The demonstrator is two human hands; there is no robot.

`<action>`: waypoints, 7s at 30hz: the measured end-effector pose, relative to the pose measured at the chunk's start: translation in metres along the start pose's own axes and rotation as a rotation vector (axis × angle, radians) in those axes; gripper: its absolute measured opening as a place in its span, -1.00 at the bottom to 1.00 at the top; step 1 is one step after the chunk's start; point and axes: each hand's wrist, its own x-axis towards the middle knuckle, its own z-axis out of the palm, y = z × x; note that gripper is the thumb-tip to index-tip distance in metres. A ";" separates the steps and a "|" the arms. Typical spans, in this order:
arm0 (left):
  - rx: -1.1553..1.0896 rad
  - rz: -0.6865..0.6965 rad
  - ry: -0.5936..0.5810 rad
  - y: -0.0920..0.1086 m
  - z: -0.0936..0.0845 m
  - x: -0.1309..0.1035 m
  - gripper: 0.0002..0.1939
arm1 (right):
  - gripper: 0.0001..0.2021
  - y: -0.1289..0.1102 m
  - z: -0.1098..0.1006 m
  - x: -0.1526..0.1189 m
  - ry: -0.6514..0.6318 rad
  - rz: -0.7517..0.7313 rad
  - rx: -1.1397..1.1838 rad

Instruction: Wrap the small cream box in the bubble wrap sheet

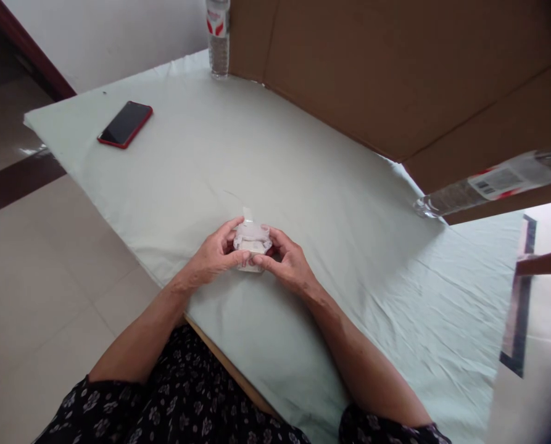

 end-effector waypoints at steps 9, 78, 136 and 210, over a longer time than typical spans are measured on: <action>0.016 0.033 0.031 -0.002 0.003 0.002 -0.07 | -0.28 0.014 0.008 -0.006 0.145 -0.041 -0.095; 0.097 0.018 0.107 -0.001 0.000 0.000 -0.20 | -0.65 -0.026 0.002 0.044 0.079 0.062 0.270; 0.520 0.199 0.204 0.007 -0.009 -0.002 -0.70 | -0.13 0.005 -0.007 0.000 0.056 -0.446 -0.580; 0.571 0.359 0.242 -0.001 -0.002 -0.003 -0.58 | -0.83 0.003 -0.004 -0.003 0.223 -0.441 -0.575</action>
